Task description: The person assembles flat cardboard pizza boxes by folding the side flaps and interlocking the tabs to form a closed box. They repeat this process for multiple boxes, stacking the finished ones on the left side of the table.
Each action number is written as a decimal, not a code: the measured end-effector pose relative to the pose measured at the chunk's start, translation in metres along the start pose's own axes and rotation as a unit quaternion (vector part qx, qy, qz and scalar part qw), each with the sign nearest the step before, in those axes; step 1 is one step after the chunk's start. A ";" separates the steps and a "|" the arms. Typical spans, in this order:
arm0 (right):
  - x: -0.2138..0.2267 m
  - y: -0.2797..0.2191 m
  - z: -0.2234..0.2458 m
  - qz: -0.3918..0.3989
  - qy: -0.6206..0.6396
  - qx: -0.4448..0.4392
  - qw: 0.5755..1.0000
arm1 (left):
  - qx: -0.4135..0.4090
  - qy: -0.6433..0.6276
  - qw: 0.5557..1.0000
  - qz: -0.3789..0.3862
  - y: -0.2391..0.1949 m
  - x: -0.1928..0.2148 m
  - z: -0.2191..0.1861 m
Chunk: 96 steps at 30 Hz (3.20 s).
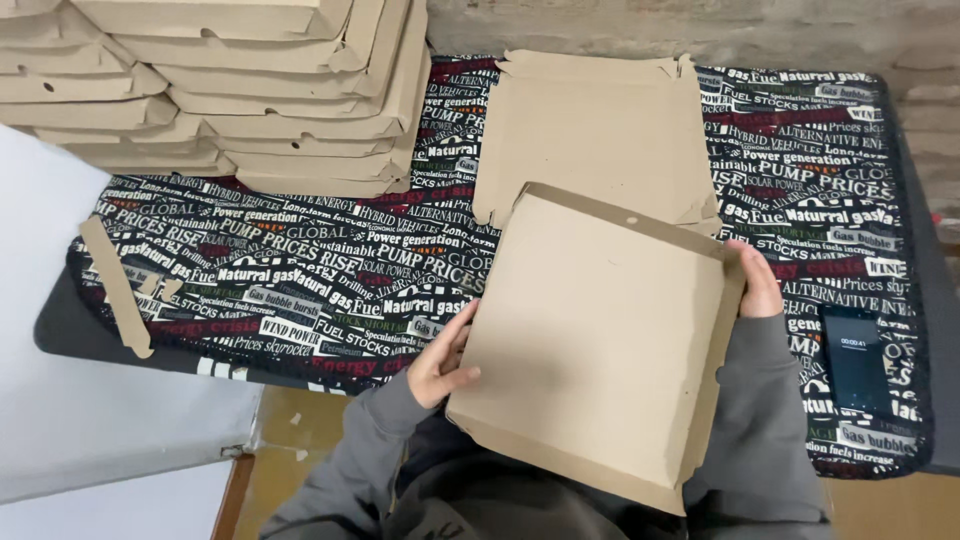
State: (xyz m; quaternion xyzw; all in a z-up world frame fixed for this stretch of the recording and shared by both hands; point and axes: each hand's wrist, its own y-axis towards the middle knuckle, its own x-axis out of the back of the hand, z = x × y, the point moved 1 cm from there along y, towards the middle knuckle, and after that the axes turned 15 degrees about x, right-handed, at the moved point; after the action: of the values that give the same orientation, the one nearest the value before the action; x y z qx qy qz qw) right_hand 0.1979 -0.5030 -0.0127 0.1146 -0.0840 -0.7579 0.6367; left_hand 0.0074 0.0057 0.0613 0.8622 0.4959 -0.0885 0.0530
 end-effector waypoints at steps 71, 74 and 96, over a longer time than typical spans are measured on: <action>-0.077 -0.125 0.054 0.034 -0.390 0.279 0.877 | -0.136 0.256 0.930 -0.225 0.024 -0.007 -0.018; -0.076 -0.129 0.051 0.068 -0.410 0.263 0.871 | -0.142 0.275 0.918 -0.250 0.027 -0.004 -0.013; -0.096 -0.170 0.057 0.173 -0.356 0.225 0.890 | -0.116 0.540 0.802 -0.228 0.034 -0.005 0.023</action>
State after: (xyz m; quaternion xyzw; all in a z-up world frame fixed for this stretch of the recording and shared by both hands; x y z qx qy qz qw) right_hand 0.0366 -0.3799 0.0023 -0.0394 -0.4918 -0.5863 0.6425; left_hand 0.0322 -0.0192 0.0402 0.6201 0.6331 0.4399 -0.1457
